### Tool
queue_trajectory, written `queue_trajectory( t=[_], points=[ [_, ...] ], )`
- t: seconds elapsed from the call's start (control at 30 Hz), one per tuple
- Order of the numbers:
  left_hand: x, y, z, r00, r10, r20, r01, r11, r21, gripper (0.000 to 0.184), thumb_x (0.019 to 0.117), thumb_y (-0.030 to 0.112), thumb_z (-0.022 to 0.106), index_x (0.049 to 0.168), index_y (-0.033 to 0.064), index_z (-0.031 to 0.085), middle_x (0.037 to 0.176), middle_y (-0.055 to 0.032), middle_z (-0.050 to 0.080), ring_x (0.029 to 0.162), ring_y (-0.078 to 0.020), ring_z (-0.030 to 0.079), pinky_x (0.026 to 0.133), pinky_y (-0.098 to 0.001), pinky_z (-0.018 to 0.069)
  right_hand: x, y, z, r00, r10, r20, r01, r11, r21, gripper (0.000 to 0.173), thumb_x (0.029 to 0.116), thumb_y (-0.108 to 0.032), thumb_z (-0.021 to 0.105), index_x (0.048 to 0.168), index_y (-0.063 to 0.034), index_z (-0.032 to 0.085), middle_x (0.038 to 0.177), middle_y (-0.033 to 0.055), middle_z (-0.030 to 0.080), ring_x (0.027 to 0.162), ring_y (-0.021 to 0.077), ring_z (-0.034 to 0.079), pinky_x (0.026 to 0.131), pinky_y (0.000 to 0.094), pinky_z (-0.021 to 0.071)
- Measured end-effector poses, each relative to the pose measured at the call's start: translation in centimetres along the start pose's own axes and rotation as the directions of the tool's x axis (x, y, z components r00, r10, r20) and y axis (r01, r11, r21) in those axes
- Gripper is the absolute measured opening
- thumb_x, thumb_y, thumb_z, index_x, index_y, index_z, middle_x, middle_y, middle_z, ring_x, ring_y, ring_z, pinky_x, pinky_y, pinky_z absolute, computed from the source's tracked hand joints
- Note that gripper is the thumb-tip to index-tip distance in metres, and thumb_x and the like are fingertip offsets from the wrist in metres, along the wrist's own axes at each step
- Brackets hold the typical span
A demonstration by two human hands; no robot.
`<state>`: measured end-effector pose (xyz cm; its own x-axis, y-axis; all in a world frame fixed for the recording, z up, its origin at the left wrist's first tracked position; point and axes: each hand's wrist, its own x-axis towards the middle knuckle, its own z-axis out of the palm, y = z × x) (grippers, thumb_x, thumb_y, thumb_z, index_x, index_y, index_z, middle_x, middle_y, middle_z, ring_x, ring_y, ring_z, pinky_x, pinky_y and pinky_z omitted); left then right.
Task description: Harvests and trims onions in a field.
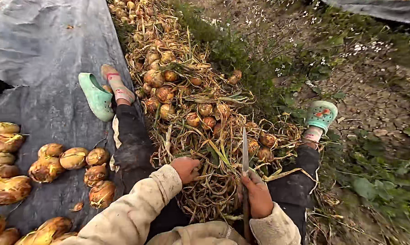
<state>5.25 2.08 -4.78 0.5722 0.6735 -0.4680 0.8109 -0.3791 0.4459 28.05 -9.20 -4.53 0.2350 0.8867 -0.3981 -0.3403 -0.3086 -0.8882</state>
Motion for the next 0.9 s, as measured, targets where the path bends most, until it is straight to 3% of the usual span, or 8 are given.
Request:
queue_trajectory(
  t=[0.17,0.3,0.4,0.53,0.63,0.73,0.83,0.9],
  points=[
    [5.2,-1.8,1.3,0.969,-0.093,0.228,0.051,0.982,0.182,0.039,0.0983,0.002,0.056,0.138,-0.0014,0.058,0.147,-0.023,0.054,0.141,-0.0429,0.046,0.112,-0.0609,0.0396,0.4,0.0,-0.1,0.999,-0.009,0.037,0.009,1.0,0.019,0.01,0.1023,-0.011,0.046,0.1,-0.0076,0.055,0.06,-0.0047,0.053,0.044,0.0035,0.051,0.045,0.0185,0.0485],
    [5.3,-2.9,0.2,0.921,-0.126,0.369,0.044,0.974,0.223,0.042,0.1071,0.025,0.049,0.14,0.0,0.057,0.131,-0.0306,0.062,0.126,-0.0481,0.058,0.107,-0.0656,0.0414,0.5,0.3,-0.5,0.997,0.029,0.069,-0.026,0.999,-0.039,0.01,0.1011,-0.014,0.049,0.104,-0.0074,0.056,0.062,-0.0052,0.054,0.046,0.0036,0.052,0.045,0.0192,0.0484],
    [3.0,-1.4,0.5,0.865,-0.258,0.43,0.145,0.95,0.277,0.06,0.0972,0.037,0.067,0.145,0.004,0.053,0.135,-0.03,0.059,0.127,-0.0476,0.057,0.106,-0.0679,0.0413,0.5,0.3,-0.4,0.992,0.066,0.108,-0.057,0.995,-0.084,0.011,0.1022,-0.014,0.049,0.105,-0.0069,0.056,0.065,-0.0041,0.055,0.048,0.0046,0.052,0.047,0.0201,0.0491],
    [1.2,1.5,2.8,0.851,-0.367,0.377,0.262,0.917,0.301,0.058,0.0966,0.019,0.067,0.147,-0.0009,0.048,0.146,-0.0316,0.049,0.136,-0.051,0.046,0.109,-0.0702,0.0358,0.3,0.3,-0.2,0.975,0.101,0.197,-0.058,0.976,-0.212,0.016,0.1003,-0.021,0.053,0.109,-0.0073,0.055,0.069,-0.0042,0.054,0.052,0.006,0.053,0.052,0.0229,0.05],
    [0.8,1.1,0.8,0.932,-0.294,0.212,0.254,0.947,0.194,0.077,0.0877,0.022,0.077,0.155,0.0098,0.042,0.154,-0.026,0.043,0.14,-0.0477,0.043,0.11,-0.0657,0.0378,0.1,-0.6,-0.5,0.965,0.116,0.237,-0.025,0.934,-0.356,0.029,0.0973,-0.029,0.059,0.115,-0.006,0.056,0.078,-0.0022,0.058,0.057,0.0066,0.056,0.055,0.0249,0.0519],
    [-1.3,0.9,-2.4,0.972,-0.127,-0.2,0.109,0.989,-0.101,0.083,0.071,0.013,0.087,0.146,0.0096,0.054,0.146,-0.0179,0.056,0.135,-0.0392,0.051,0.113,-0.0555,0.041,0.3,-1.5,-0.6,0.964,0.083,0.253,0.044,0.888,-0.458,0.038,0.0941,-0.034,0.064,0.118,-0.0049,0.058,0.087,0.0006,0.062,0.065,0.0074,0.06,0.061,0.0275,0.0536],
    [-3.1,2.3,-3.9,0.874,-0.139,-0.465,-0.156,0.828,-0.539,0.097,0.0487,0.018,0.093,0.137,0.0104,0.054,0.119,-0.0086,0.069,0.107,-0.019,0.068,0.093,-0.0412,0.0584,0.8,-3.3,0.9,0.954,-0.014,0.299,0.184,0.816,-0.548,0.065,0.0871,-0.046,0.07,0.132,-0.0006,0.057,0.11,0.0078,0.069,0.097,0.0105,0.067,0.089,0.0327,0.0565],
    [-3.5,3.4,-4.1,0.85,-0.042,-0.525,-0.38,0.641,-0.666,0.1,0.0438,0.025,0.094,0.133,0.0059,0.052,0.108,-0.0033,0.072,0.095,-0.0091,0.072,0.085,-0.0319,0.0622,0.6,-4.9,2.2,0.93,-0.139,0.34,0.318,0.77,-0.553,0.076,0.0796,-0.055,0.075,0.129,0.0006,0.058,0.109,0.0079,0.071,0.101,0.0098,0.068,0.091,0.0324,0.0566]
  ],
)
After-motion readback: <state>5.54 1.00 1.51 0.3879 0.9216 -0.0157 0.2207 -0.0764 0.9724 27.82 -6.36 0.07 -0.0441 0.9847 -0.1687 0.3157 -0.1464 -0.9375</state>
